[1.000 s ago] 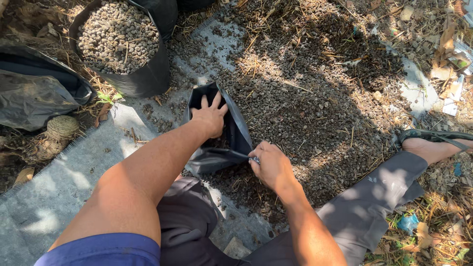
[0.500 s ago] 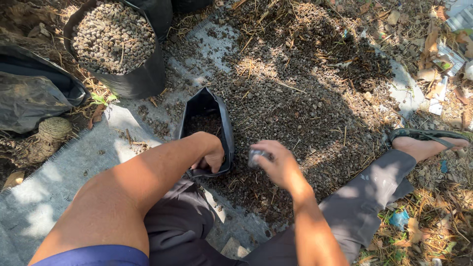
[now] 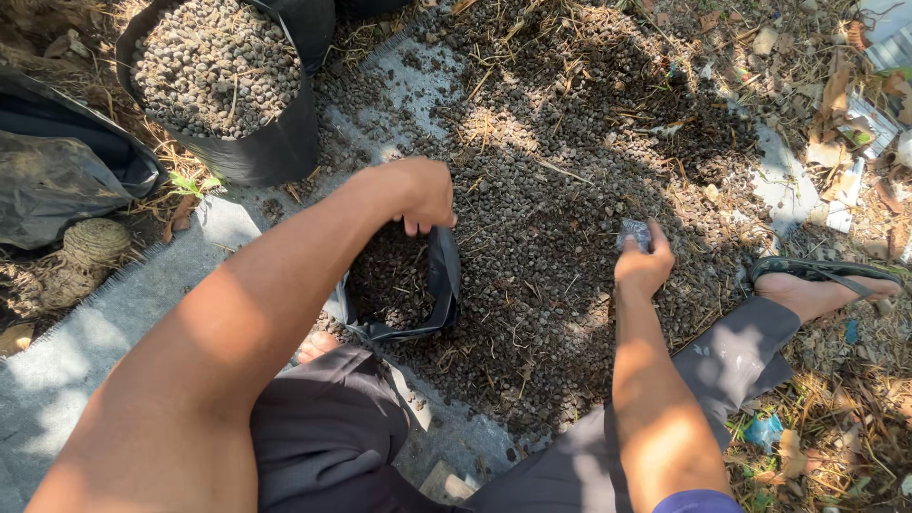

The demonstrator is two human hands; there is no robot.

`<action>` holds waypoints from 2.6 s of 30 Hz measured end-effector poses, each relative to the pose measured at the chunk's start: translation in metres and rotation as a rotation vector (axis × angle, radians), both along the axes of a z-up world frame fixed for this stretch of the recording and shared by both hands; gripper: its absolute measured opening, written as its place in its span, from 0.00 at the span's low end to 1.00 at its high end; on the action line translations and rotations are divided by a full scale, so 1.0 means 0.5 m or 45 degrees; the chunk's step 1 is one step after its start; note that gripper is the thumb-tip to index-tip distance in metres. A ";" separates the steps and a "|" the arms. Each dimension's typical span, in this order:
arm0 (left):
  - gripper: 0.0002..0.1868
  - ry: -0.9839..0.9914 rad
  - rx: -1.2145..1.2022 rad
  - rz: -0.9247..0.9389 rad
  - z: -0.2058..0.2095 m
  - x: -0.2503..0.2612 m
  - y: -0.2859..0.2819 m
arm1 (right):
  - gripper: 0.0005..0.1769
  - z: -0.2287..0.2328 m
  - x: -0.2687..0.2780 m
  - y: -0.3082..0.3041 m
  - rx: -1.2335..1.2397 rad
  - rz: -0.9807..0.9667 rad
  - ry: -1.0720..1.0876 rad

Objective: The person fills a black plastic bag with compost by hand, picking up handfuls of the dark material from the ground and placing them into the bag.

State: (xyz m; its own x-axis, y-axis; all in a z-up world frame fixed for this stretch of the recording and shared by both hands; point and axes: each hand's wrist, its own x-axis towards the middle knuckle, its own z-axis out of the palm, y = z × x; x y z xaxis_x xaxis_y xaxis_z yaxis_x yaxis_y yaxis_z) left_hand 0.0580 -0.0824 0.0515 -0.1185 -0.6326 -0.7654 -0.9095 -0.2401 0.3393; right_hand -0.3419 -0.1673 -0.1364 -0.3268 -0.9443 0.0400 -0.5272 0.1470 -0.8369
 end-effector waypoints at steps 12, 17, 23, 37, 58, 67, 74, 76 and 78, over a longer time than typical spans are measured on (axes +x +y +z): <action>0.47 -0.365 -0.906 -0.245 -0.025 0.034 0.065 | 0.31 -0.033 0.015 -0.032 0.609 0.271 -0.588; 0.15 -0.415 -0.866 -0.517 -0.077 -0.035 0.077 | 0.28 -0.002 0.071 -0.007 0.841 0.461 -0.536; 0.21 -0.307 -0.802 -0.354 -0.058 -0.082 0.066 | 0.28 0.063 0.120 0.017 1.073 0.740 -0.404; 0.47 -0.164 -0.607 0.250 0.024 0.083 0.035 | 0.31 0.087 0.037 0.104 1.229 0.744 -1.162; 0.21 -0.074 0.422 0.434 -0.184 0.193 0.113 | 0.24 0.375 0.487 0.405 -0.194 1.511 0.286; 0.11 -0.095 0.467 0.354 -0.206 0.206 0.102 | 0.24 0.353 0.361 0.342 -0.471 1.101 0.034; 0.32 -0.390 0.181 0.243 -0.075 0.193 0.101 | 0.27 0.084 0.045 0.122 0.021 0.271 -0.294; 0.40 -0.334 0.078 0.283 -0.036 0.183 0.097 | 0.26 0.027 -0.023 0.079 0.041 0.150 -0.266; 0.50 -0.277 -0.025 0.318 -0.021 0.171 0.091 | 0.25 -0.006 -0.053 0.061 0.062 0.026 -0.240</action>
